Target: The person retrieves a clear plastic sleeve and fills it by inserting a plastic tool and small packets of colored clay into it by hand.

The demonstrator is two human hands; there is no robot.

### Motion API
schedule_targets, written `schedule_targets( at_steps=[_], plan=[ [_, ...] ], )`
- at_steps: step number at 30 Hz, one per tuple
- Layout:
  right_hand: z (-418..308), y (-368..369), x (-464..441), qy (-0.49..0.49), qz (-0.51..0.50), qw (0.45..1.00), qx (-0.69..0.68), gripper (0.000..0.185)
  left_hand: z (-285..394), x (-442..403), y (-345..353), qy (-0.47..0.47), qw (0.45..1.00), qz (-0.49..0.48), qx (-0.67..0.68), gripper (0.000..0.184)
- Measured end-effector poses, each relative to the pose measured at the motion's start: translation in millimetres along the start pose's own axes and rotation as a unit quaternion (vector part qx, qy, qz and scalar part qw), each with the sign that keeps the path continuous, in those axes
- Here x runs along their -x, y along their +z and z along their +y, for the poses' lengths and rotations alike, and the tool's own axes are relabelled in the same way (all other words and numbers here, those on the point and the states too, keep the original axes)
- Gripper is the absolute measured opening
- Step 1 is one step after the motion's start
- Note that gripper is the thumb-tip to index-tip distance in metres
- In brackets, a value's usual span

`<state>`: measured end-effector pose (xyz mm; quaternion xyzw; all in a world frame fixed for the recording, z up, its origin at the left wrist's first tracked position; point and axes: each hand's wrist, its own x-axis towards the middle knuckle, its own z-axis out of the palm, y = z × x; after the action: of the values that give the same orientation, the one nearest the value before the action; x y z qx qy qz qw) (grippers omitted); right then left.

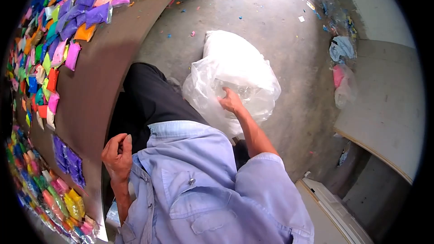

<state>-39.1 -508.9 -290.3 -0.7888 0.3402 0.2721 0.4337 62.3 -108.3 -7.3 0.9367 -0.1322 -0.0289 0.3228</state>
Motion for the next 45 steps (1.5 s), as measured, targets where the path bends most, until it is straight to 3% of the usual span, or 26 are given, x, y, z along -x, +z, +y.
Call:
schedule_targets(
  at_steps=[2, 6, 7, 9, 10, 12, 14, 16, 20, 24, 26, 28, 32, 34, 37, 38, 39, 40, 42, 43, 45],
  plan=[
    [-16, -3, 0, -0.045, -0.033, 0.998, -0.011, 0.093, -1, 1, 0, 0.003, 1.000, -0.004, -0.004, 0.011],
    [-28, 5, -10, -0.055, -0.051, 0.982, -0.175, 0.059, -1, 2, 2, 0.003, 1.000, -0.011, -0.010, 0.011],
    [-24, 8, -13, -0.057, -0.051, 0.982, -0.175, 0.059, 0, 1, 2, 0.007, 1.000, -0.011, -0.012, 0.011],
    [-20, 15, -18, -0.047, 0.081, 0.970, -0.223, 0.034, 5, 1, 1, 0.009, 1.000, -0.009, -0.019, 0.011],
    [-28, 8, -11, -0.049, 0.079, 0.970, -0.224, 0.034, 6, 1, 0, 0.012, 1.000, -0.009, -0.023, 0.011],
    [-38, -21, 11, -0.120, 0.227, 0.966, 0.029, 0.022, 5, 1, 0, 0.012, 1.000, -0.006, -0.022, 0.011],
    [-34, -48, 23, -0.194, 0.320, 0.927, 0.035, 0.018, 4, -1, 4, 0.014, 1.000, -0.005, -0.013, 0.011],
    [-54, -84, 48, -0.238, 0.339, 0.910, -0.020, 0.014, 4, -4, 6, 0.024, 1.000, -0.004, -0.006, 0.010],
    [-81, -138, 84, -0.204, 0.286, 0.929, -0.114, 0.012, 23, -19, 11, 0.054, 0.998, 0.004, 0.022, 0.011],
    [-115, -168, 115, -0.284, 0.234, 0.918, -0.144, 0.015, 47, -37, 12, 0.035, 0.992, -0.024, 0.119, 0.014],
    [-137, -176, 130, -0.277, 0.227, 0.921, -0.155, 0.015, 55, -48, 17, 0.042, 0.988, -0.029, 0.144, 0.016],
    [-155, -178, 143, -0.269, 0.219, 0.923, -0.165, 0.014, 67, -61, 26, 0.057, 0.979, -0.076, 0.178, 0.028],
    [-183, -171, 167, -0.243, 0.207, 0.934, -0.158, 0.009, 93, -88, 63, 0.192, 0.959, -0.141, 0.153, 0.072],
    [-192, -165, 176, -0.234, 0.200, 0.940, -0.147, 0.009, 118, -91, 77, 0.208, 0.943, -0.178, 0.191, 0.076],
    [-205, -151, 188, -0.286, 0.159, 0.936, -0.133, 0.009, 136, -89, 106, 0.165, 0.927, -0.216, 0.259, 0.073],
    [-216, -149, 199, -0.242, 0.104, 0.942, -0.206, 0.013, 140, -89, 112, 0.124, 0.911, -0.253, 0.300, 0.070],
    [-214, -150, 199, -0.250, 0.073, 0.937, -0.232, 0.018, 144, -90, 113, 0.071, 0.897, -0.272, 0.341, 0.054],
    [-212, -152, 200, -0.258, 0.042, 0.930, -0.257, 0.023, 138, -88, 119, 0.071, 0.897, -0.274, 0.341, 0.054],
    [-194, -157, 188, -0.274, 0.059, 0.904, -0.322, 0.030, 113, -85, 133, 0.041, 0.882, -0.258, 0.392, 0.036],
    [-187, -160, 184, -0.275, 0.114, 0.915, -0.272, 0.036, 107, -88, 123, -0.007, 0.881, -0.318, 0.349, 0.026],
    [-184, -165, 181, -0.271, 0.194, 0.942, -0.050, 0.049, 97, -88, 121, -0.010, 0.866, -0.331, 0.374, 0.026]
  ],
)
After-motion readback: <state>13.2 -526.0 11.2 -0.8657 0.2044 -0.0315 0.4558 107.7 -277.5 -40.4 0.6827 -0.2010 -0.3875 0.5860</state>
